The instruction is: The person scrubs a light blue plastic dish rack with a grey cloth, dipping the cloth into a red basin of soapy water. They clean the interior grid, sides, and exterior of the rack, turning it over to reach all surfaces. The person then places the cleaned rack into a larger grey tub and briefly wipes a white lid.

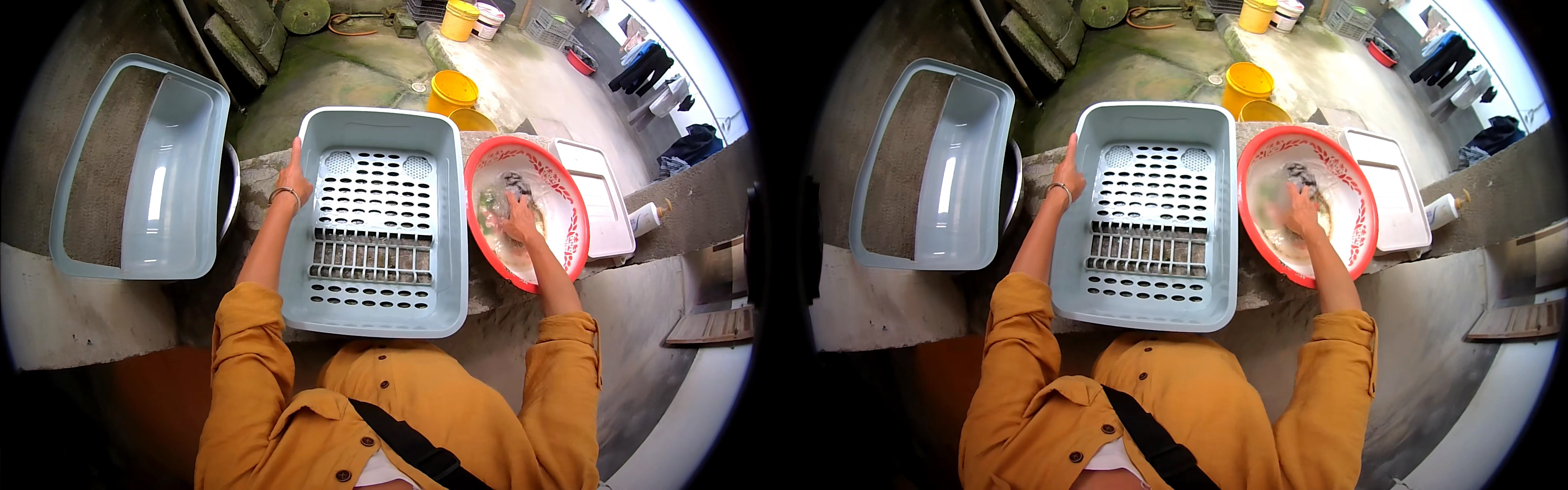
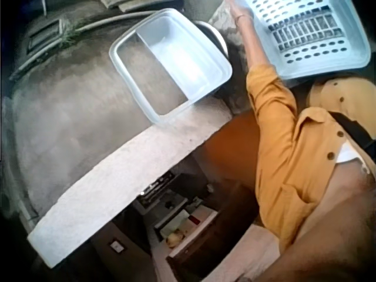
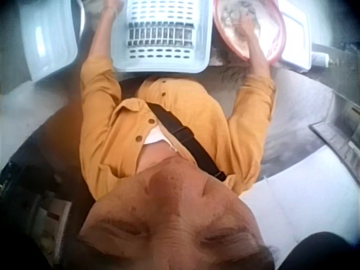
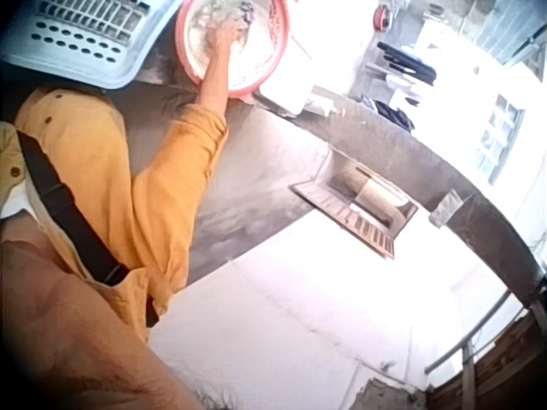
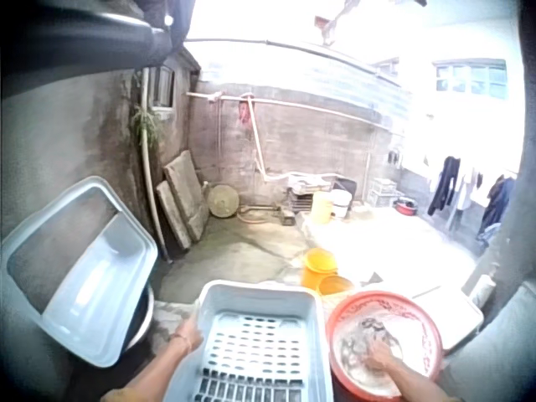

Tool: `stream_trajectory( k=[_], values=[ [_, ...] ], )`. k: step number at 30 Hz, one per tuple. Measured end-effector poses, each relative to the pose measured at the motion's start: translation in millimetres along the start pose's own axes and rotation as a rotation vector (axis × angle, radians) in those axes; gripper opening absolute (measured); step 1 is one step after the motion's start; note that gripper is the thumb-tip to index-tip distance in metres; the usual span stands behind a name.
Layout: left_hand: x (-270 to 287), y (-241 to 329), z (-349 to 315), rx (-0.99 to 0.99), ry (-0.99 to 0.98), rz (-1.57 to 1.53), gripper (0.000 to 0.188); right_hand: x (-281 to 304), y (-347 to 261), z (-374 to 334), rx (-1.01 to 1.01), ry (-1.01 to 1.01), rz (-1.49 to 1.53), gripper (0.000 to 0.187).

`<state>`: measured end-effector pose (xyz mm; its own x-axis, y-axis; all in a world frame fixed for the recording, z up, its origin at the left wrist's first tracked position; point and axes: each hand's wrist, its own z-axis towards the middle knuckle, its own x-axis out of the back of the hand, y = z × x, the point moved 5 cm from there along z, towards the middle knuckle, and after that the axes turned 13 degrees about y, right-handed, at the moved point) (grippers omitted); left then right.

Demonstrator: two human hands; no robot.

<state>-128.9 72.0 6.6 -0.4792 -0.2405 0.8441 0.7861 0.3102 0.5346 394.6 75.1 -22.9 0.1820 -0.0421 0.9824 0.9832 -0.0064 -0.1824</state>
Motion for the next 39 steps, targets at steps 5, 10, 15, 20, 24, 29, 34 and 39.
stream_trajectory(
  k=[5,10,15,20,24,29,34,39],
  values=[
    [0.3,-2.6,-0.6,-0.020,0.026,0.004,0.098,21.4,-23.0,3.6,-0.063,0.176,-0.175,0.068],
    [5.0,0.7,-4.4,0.004,-0.007,0.007,0.100,4.3,-37.0,9.4,0.122,0.128,0.066,0.042],
    [2.4,4.5,-3.4,0.013,-0.013,-0.006,0.102,76.4,-66.5,37.6,-0.216,0.243,1.179,0.035],
    [7.9,3.6,-3.4,0.033,-0.013,0.005,0.102,131.7,-195.7,28.9,0.166,0.349,1.161,0.045],
    [4.1,1.1,-1.3,0.037,-0.021,0.006,0.103,63.3,-269.8,29.2,0.340,0.406,0.899,0.063],
    [6.3,7.0,-3.6,0.047,-0.035,0.033,0.103,-67.7,-345.5,-4.0,0.669,0.128,0.528,0.056],
    [12.0,3.6,-4.7,0.035,-0.054,-0.020,0.101,-70.6,-329.0,4.9,0.736,-0.098,0.234,0.044],
    [11.3,2.8,-5.7,0.077,-0.077,-0.026,0.100,-44.7,-263.8,35.3,0.487,-0.104,-0.187,0.042]
  ],
)
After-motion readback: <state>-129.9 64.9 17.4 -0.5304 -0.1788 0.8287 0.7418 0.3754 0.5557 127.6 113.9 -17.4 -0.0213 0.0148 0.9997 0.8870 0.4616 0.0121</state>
